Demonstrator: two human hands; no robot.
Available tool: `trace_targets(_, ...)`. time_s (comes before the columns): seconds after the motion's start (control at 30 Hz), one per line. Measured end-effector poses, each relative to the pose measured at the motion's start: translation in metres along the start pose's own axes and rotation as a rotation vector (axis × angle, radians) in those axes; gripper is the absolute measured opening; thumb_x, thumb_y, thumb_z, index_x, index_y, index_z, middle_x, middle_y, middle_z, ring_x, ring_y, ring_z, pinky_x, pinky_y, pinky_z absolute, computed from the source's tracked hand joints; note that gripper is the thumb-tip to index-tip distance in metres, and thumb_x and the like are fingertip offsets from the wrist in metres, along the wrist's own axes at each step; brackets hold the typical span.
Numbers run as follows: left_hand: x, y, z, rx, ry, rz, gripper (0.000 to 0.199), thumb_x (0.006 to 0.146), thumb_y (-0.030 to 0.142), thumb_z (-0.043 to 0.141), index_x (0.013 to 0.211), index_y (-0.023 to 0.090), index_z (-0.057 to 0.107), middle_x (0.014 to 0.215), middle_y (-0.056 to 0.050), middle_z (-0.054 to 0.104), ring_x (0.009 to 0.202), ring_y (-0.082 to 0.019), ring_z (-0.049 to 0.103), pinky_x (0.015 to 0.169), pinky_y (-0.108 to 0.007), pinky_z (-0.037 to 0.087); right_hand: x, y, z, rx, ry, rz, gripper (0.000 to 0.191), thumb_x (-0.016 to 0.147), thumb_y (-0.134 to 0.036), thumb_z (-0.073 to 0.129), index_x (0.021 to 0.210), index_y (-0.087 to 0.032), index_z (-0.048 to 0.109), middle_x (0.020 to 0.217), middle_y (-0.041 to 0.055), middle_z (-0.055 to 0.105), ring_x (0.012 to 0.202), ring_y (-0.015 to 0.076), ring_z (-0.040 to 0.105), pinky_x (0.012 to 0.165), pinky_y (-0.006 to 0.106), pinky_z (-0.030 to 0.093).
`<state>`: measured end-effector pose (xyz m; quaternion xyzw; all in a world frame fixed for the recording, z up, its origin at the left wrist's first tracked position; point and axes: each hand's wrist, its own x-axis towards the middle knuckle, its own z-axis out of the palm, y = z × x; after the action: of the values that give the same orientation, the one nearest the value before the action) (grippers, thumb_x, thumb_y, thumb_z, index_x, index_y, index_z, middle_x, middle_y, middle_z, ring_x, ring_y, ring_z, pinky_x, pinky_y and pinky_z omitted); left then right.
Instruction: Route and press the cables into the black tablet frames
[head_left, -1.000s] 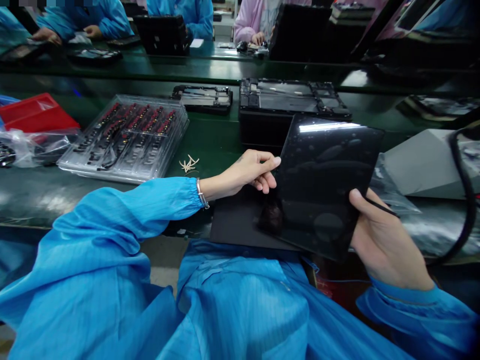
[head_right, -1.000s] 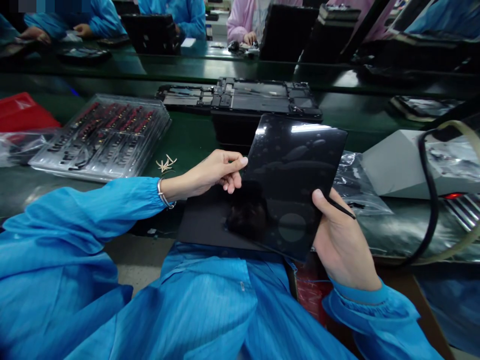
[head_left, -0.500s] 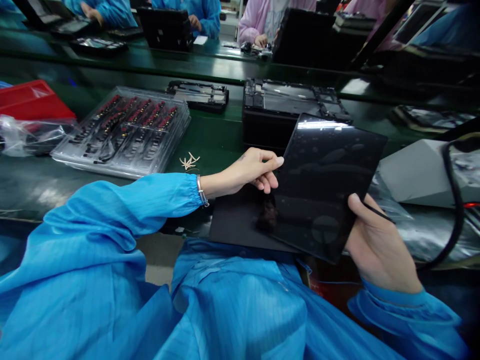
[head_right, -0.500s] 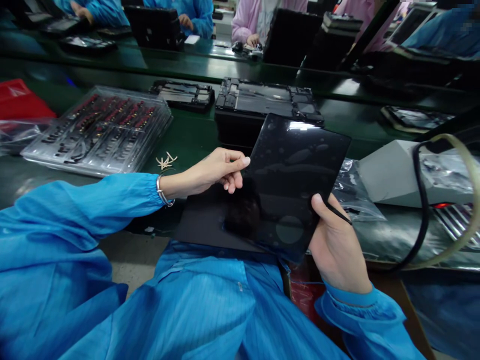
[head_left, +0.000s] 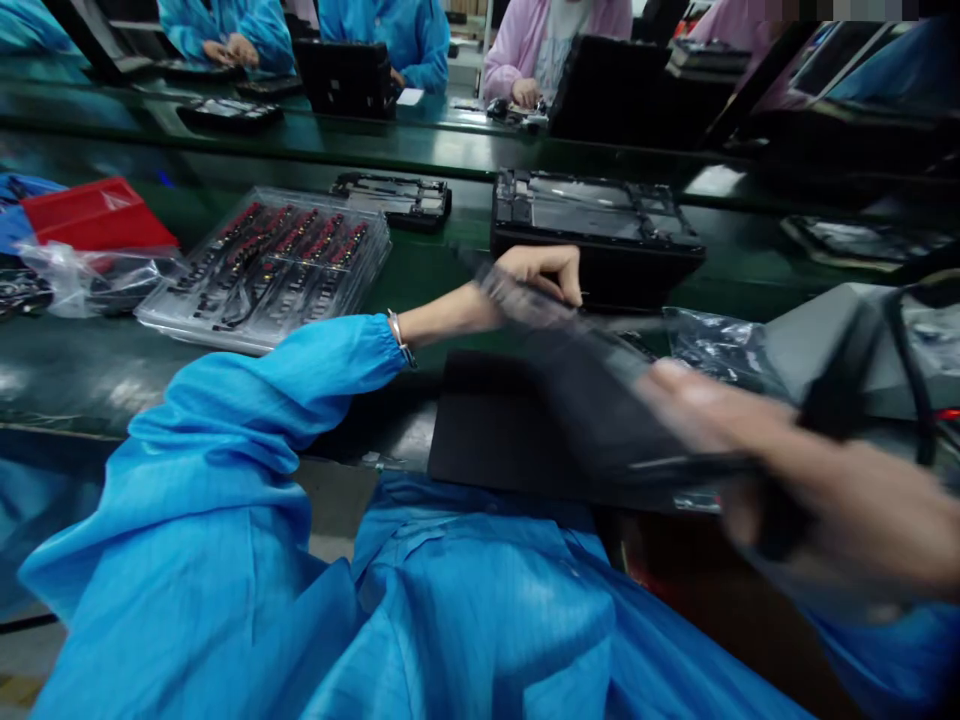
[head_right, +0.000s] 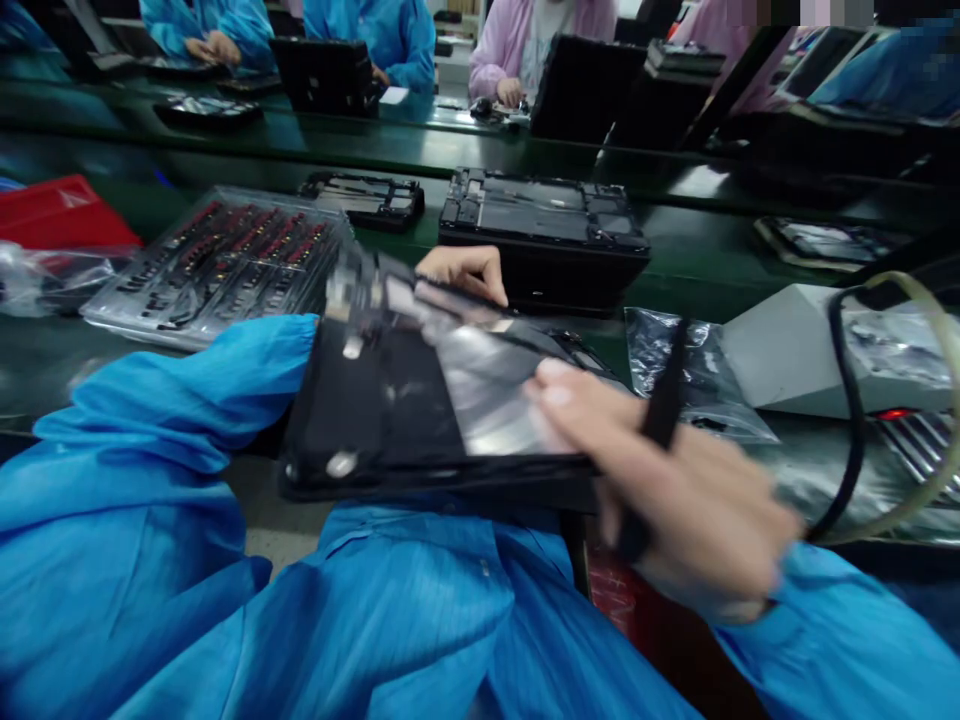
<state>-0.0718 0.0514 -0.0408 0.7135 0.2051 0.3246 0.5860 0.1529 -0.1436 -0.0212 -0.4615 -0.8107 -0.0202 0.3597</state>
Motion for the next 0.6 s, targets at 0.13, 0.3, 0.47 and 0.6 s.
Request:
trace_targets(0.13,-0.004,-0.039,-0.008,0.115,-0.227,0.066,0.025,0.081,0.026,0.083,0.096,0.014,0.067,0.095,-0.008,0.078,0.090,-0.018,0.074,0.085,-0.029,0.056,-0.013,-0.005,0.039,-0.111,-0.003,-0.364,0.038,0.095,-0.002,0.062,0.133,-0.002,0.066,0.133,0.0202,0.068,0.127,0.0287,0.066,0.111,0.042,0.056)
trace_targets(0.3,-0.014,-0.055,-0.050,0.576,-0.209,0.089,0.060,0.089,0.029,0.069,0.146,0.019,0.055,0.128,-0.011,0.072,0.120,-0.025,0.068,0.106,-0.037,0.050,-0.036,-0.001,0.061,-0.202,-0.041,-0.458,0.046,0.093,0.004,0.060,0.139,0.002,0.059,0.134,0.0263,0.066,0.133,0.0346,0.061,0.109,0.050,0.057)
trace_targets(0.47,-0.063,-0.046,-0.080,1.113,-0.062,-0.125,0.044,0.102,0.042,0.044,0.120,0.014,0.073,0.113,-0.013,0.072,0.107,-0.027,0.068,0.099,-0.040,0.050,-0.048,-0.011,0.064,-0.263,-0.121,-0.381,0.037,0.097,0.001,0.053,0.133,-0.003,0.064,0.135,0.0234,0.066,0.130,0.0337,0.063,0.108,0.049,0.057)
trace_targets(0.6,-0.108,-0.041,-0.066,1.106,-0.055,-0.221,0.056,0.103,0.052,0.037,0.133,0.017,0.067,0.125,-0.014,0.064,0.118,-0.029,0.060,0.107,-0.046,0.045,-0.052,-0.016,0.071,-0.200,-0.202,-0.303,0.039,0.099,-0.001,0.052,0.136,-0.009,0.063,0.140,0.0196,0.064,0.134,0.0322,0.060,0.110,0.048,0.056)
